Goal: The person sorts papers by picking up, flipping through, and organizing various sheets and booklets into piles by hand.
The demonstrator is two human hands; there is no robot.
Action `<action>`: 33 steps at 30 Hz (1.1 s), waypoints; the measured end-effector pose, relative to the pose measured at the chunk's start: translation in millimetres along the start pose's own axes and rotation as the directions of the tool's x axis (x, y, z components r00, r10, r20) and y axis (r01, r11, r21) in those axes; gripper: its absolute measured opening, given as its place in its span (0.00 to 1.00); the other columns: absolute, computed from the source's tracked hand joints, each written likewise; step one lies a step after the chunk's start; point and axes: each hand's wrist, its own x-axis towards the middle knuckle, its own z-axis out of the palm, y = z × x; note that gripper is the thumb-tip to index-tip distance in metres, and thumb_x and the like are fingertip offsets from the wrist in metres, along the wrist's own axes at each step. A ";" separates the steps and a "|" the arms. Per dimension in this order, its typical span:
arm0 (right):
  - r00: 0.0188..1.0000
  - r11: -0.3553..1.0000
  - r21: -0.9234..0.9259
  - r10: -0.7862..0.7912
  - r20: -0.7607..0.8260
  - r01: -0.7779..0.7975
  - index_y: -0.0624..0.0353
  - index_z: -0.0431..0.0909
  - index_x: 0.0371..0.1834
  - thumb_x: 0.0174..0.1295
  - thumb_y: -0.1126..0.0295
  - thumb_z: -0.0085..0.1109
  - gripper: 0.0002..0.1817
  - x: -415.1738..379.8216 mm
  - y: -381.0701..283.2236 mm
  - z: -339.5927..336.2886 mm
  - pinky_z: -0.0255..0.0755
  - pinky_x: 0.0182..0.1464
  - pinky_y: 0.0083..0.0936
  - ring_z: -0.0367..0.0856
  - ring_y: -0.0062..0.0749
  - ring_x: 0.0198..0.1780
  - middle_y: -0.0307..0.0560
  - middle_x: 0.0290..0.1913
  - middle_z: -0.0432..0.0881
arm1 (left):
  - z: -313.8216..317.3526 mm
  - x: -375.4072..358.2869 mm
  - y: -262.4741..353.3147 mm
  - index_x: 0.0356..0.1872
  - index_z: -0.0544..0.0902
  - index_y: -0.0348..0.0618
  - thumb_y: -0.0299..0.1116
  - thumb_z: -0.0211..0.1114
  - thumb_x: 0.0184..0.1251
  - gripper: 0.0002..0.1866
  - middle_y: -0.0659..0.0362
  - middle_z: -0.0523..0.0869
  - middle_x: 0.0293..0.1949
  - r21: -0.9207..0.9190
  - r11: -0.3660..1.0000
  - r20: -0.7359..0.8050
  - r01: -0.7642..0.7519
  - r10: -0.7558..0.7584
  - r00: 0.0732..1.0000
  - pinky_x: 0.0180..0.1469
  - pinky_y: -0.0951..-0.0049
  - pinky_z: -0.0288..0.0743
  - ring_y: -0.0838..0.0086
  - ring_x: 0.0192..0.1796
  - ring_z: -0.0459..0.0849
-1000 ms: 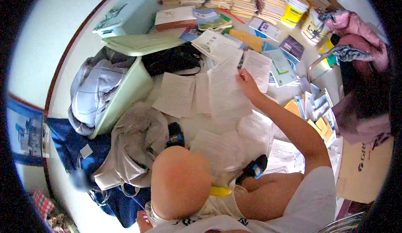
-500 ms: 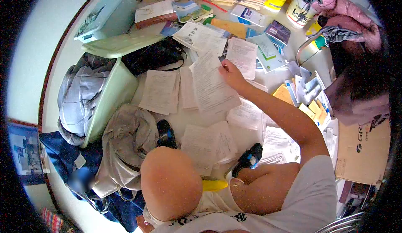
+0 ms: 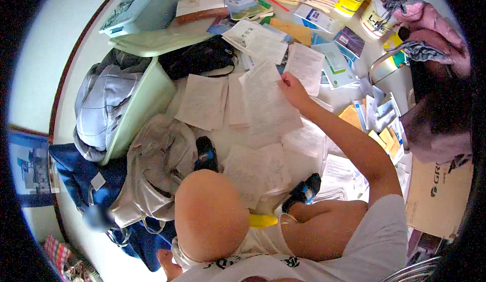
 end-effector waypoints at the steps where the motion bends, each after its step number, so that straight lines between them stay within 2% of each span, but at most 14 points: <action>1: 1.000 1.000 0.013 -0.001 -0.001 0.001 0.61 0.73 0.42 0.65 0.63 0.54 0.12 -1.0 4.0 0.0 0.72 0.43 0.38 0.78 0.44 0.39 0.54 0.35 0.78 | -2.2 -5.8 -1.8 0.46 0.75 0.40 0.32 0.65 0.63 0.13 0.50 0.82 0.40 0.004 1.000 -0.006 0.002 -0.002 1.000 0.45 0.62 0.75 0.55 0.41 0.82; 3: 1.000 0.999 0.035 -0.006 0.009 0.006 0.62 0.73 0.42 0.65 0.64 0.54 0.12 -3.6 2.7 3.0 0.72 0.43 0.38 0.78 0.44 0.39 0.54 0.36 0.79 | -8.0 -16.4 -6.0 0.46 0.75 0.40 0.32 0.65 0.63 0.13 0.50 0.82 0.39 0.016 1.000 -0.016 0.016 -0.016 1.000 0.44 0.62 0.75 0.55 0.41 0.82; 5: 0.990 0.991 -0.019 0.135 0.040 -0.135 0.57 0.72 0.43 0.70 0.65 0.51 0.08 -9.3 -9.7 0.1 0.68 0.43 0.23 0.73 0.24 0.39 0.41 0.36 0.77 | -12.6 -26.4 -8.3 0.45 0.75 0.40 0.32 0.65 0.63 0.13 0.50 0.82 0.39 0.026 0.999 -0.019 0.030 -0.029 0.999 0.44 0.61 0.75 0.55 0.41 0.82; 6: 0.990 0.991 -0.016 0.130 0.048 -0.130 0.57 0.72 0.43 0.70 0.65 0.51 0.08 -8.1 -6.3 0.9 0.68 0.43 0.23 0.73 0.24 0.39 0.41 0.36 0.77 | -13.7 -29.3 -7.9 0.45 0.75 0.40 0.31 0.65 0.63 0.13 0.50 0.82 0.39 0.031 0.999 -0.023 0.035 -0.034 0.999 0.44 0.61 0.75 0.55 0.41 0.82; 8: 0.998 0.998 0.004 0.059 0.005 -0.059 0.63 0.74 0.43 0.65 0.64 0.55 0.12 -7.6 1.1 4.2 0.72 0.43 0.36 0.77 0.41 0.37 0.51 0.36 0.79 | -16.8 -36.5 -8.4 0.45 0.75 0.40 0.31 0.65 0.63 0.13 0.50 0.82 0.39 0.045 0.998 -0.026 0.046 -0.045 0.999 0.44 0.61 0.75 0.55 0.41 0.82; 15: 0.998 0.998 0.030 0.050 0.021 -0.051 0.62 0.74 0.42 0.65 0.63 0.57 0.12 -3.7 19.5 5.6 0.71 0.43 0.36 0.77 0.40 0.37 0.50 0.35 0.79 | -19.1 -46.0 -5.7 0.44 0.75 0.40 0.31 0.65 0.63 0.12 0.50 0.82 0.39 0.087 0.994 -0.009 0.072 -0.071 0.997 0.44 0.61 0.75 0.54 0.40 0.82; 18: 0.991 0.993 0.024 0.116 0.060 -0.117 0.62 0.73 0.41 0.65 0.64 0.57 0.11 -4.2 20.6 9.3 0.70 0.42 0.35 0.76 0.38 0.36 0.49 0.34 0.78 | -22.5 -53.3 -5.9 0.44 0.75 0.39 0.31 0.65 0.62 0.12 0.49 0.82 0.39 0.101 0.992 0.000 0.077 -0.077 0.997 0.44 0.61 0.75 0.53 0.40 0.82; 20: 0.993 0.989 0.105 0.094 0.070 -0.101 0.62 0.73 0.40 0.66 0.65 0.56 0.11 -7.1 16.9 8.8 0.70 0.41 0.34 0.74 0.36 0.35 0.49 0.34 0.77 | -25.3 -57.9 -6.9 0.44 0.75 0.39 0.31 0.65 0.62 0.12 0.49 0.82 0.39 0.116 0.990 0.008 0.078 -0.079 0.997 0.44 0.61 0.75 0.53 0.40 0.82; 25: 0.990 0.989 0.088 0.116 0.076 -0.123 0.62 0.73 0.41 0.65 0.66 0.56 0.11 -10.0 0.0 4.5 0.70 0.42 0.33 0.74 0.35 0.36 0.48 0.34 0.77 | -42.8 -65.6 -10.6 0.43 0.75 0.39 0.30 0.65 0.62 0.12 0.49 0.82 0.38 0.163 0.987 0.061 0.010 -0.020 0.998 0.43 0.60 0.75 0.53 0.40 0.82; 29: 0.987 0.987 0.063 0.144 0.076 -0.148 0.63 0.73 0.44 0.65 0.66 0.56 0.12 -8.7 22.6 7.9 0.72 0.45 0.31 0.76 0.34 0.39 0.48 0.37 0.78 | -74.9 -49.5 0.4 0.43 0.75 0.39 0.30 0.65 0.62 0.12 0.49 0.82 0.38 0.253 0.950 0.193 -0.182 0.135 0.972 0.43 0.60 0.75 0.52 0.40 0.82; 30: 0.986 0.987 0.061 0.143 0.087 -0.149 0.63 0.73 0.44 0.65 0.66 0.56 0.12 -5.9 34.7 6.4 0.72 0.45 0.31 0.76 0.34 0.39 0.48 0.37 0.78 | -82.5 -36.2 18.2 0.34 0.72 0.38 0.32 0.67 0.59 0.12 0.46 0.79 0.31 0.273 0.948 0.229 -0.166 0.103 0.968 0.36 0.57 0.72 0.48 0.34 0.79; 31: 0.991 0.993 -0.061 0.110 0.077 -0.106 0.60 0.73 0.46 0.67 0.64 0.54 0.12 -3.2 46.5 5.3 0.71 0.45 0.29 0.75 0.30 0.39 0.45 0.37 0.79 | -88.2 -24.7 4.3 0.31 0.72 0.37 0.32 0.68 0.59 0.13 0.48 0.80 0.30 0.251 0.886 0.237 -0.389 0.333 0.913 0.33 0.60 0.71 0.52 0.33 0.80; 32: 0.994 0.982 -0.178 0.073 0.075 -0.059 0.56 0.73 0.47 0.69 0.62 0.52 0.12 -2.3 53.7 7.6 0.70 0.44 0.26 0.75 0.26 0.40 0.43 0.38 0.80 | -101.9 -6.5 33.4 0.29 0.73 0.36 0.32 0.69 0.58 0.12 0.48 0.80 0.27 0.278 0.925 0.405 -0.260 0.133 0.905 0.32 0.63 0.74 0.56 0.30 0.82; 33: 0.993 0.984 -0.172 0.068 0.101 -0.050 0.56 0.73 0.47 0.69 0.62 0.52 0.12 -4.6 45.1 8.0 0.70 0.44 0.26 0.75 0.26 0.40 0.43 0.38 0.80 | -106.7 2.1 37.0 0.28 0.75 0.36 0.31 0.70 0.58 0.12 0.50 0.82 0.25 0.240 0.933 0.423 -0.269 0.149 0.894 0.32 0.67 0.78 0.63 0.29 0.85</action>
